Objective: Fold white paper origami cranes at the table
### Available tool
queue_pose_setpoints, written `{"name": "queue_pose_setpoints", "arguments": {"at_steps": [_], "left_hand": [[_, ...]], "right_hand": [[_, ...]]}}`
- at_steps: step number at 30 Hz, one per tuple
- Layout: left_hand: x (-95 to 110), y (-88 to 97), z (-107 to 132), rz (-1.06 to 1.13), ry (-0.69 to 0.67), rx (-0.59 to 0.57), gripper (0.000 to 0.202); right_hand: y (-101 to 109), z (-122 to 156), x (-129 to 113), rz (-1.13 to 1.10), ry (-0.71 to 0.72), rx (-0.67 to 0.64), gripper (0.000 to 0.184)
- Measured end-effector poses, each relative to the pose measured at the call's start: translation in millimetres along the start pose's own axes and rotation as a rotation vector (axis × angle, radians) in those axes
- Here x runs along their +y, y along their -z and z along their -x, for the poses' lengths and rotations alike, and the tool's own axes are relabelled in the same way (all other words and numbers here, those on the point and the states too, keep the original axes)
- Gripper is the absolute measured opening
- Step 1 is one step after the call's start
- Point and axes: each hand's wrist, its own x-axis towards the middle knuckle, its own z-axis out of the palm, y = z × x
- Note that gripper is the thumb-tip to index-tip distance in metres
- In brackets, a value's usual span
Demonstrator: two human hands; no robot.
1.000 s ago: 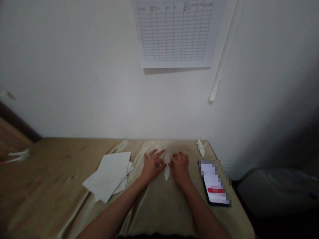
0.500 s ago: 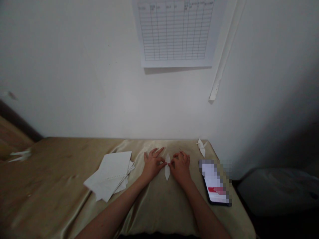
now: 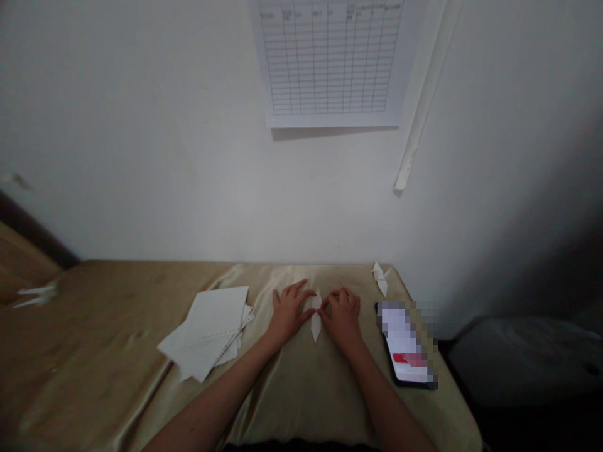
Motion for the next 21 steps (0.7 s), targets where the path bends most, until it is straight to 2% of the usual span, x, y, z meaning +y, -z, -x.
{"name": "queue_pose_setpoints", "arguments": {"at_steps": [3,5,14,21], "left_hand": [[-1,0.8,2,-0.011,-0.02,-0.019,0.018],[-2,-0.3,2,-0.004,-0.01,-0.029,0.013],[-5,-2.2,-2,-0.025,0.018,-0.015,0.014],[-3,2.1,-1,-0.062,0.03,-0.044,0.022]], "right_hand": [[2,0,-1,-0.005,-0.001,0.001,0.012],[3,-1,-1,-0.008,-0.002,-0.002,0.012],[12,0,-4,-0.024,-0.04,0.034,0.004],[9,1,-3,0.01,-0.053,0.007,0.013]]}}
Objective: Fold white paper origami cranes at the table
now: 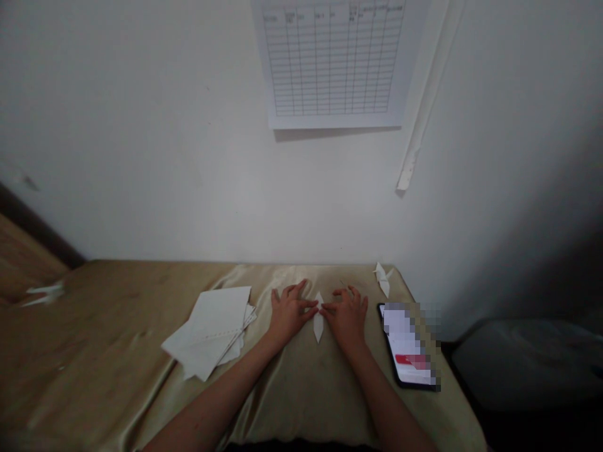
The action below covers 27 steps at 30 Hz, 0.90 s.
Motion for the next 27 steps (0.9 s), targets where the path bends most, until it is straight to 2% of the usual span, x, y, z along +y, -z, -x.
{"name": "queue_pose_setpoints", "arguments": {"at_steps": [11,19,27], "left_hand": [[-3,-3.0,0,-0.073,-0.029,-0.009,0.038],[-8,-11.8,-1,-0.084,-0.05,-0.059,0.047],[-8,-13.0,-1,-0.092,-0.048,-0.072,0.049]], "right_hand": [[-1,1,0,0.063,-0.027,-0.122,0.026],[-3,2,-6,0.083,-0.047,-0.153,0.037],[-10,5,-9,0.148,-0.033,-0.168,0.044]]}}
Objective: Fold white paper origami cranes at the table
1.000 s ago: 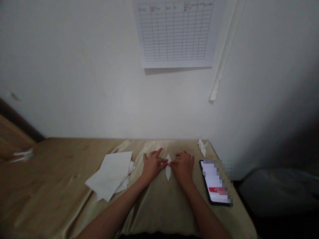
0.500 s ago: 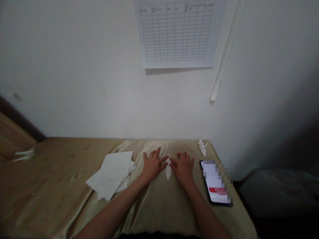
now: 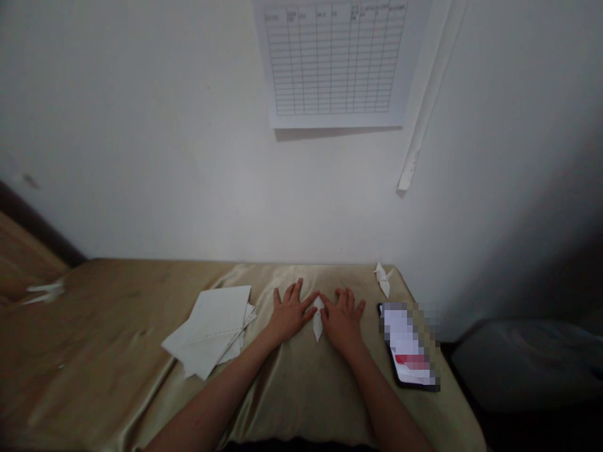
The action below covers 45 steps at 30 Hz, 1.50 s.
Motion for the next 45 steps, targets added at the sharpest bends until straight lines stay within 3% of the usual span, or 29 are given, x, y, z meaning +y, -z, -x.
{"name": "queue_pose_setpoints", "arguments": {"at_steps": [6,12,18,24,30,45], "left_hand": [[-1,1.3,0,0.0,-0.017,0.003,0.048],[-4,4.2,-1,0.032,-0.003,0.007,0.058],[-6,8.6,-2,0.109,0.007,-0.004,0.033],[-11,11.0,-6,0.164,0.026,0.003,0.023],[-12,9.1,-5,0.17,0.027,0.027,0.035],[-11,14.4,-4,0.283,0.009,0.103,0.024]], "right_hand": [[-1,1,-1,0.009,0.021,0.022,0.045],[2,-1,2,-0.039,-0.044,0.066,0.039],[4,-2,4,-0.032,-0.052,0.107,0.031],[5,-2,8,-0.059,-0.029,0.138,0.025],[5,-3,12,-0.1,-0.008,0.139,0.024],[2,-9,16,-0.262,0.086,0.171,0.01]]}}
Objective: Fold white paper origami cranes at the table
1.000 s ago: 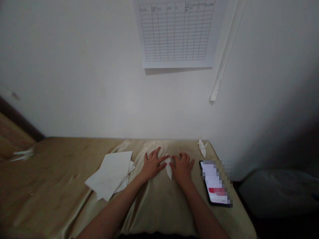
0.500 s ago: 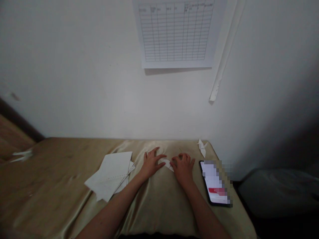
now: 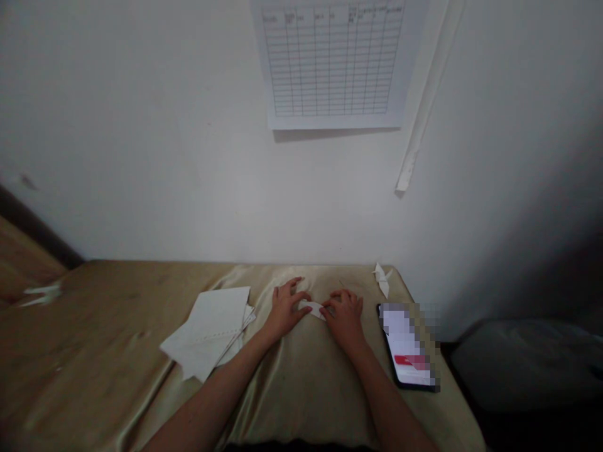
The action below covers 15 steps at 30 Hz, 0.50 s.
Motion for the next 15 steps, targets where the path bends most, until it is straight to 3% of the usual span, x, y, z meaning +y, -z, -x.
{"name": "queue_pose_setpoints", "arguments": {"at_steps": [4,10,15], "left_hand": [[-0.8,-1.3,-0.4,0.023,0.017,0.005,0.026],[-3.3,-4.7,-1.7,0.044,0.043,0.043,0.046],[-4.6,-6.8,-1.6,0.05,0.05,0.053,0.048]], "right_hand": [[0.1,-0.7,1.4,0.004,0.012,0.034,0.009],[3.4,-1.7,3.4,-0.004,-0.03,0.122,0.011],[7.4,1.1,0.2,0.056,-0.043,0.206,0.012]]}}
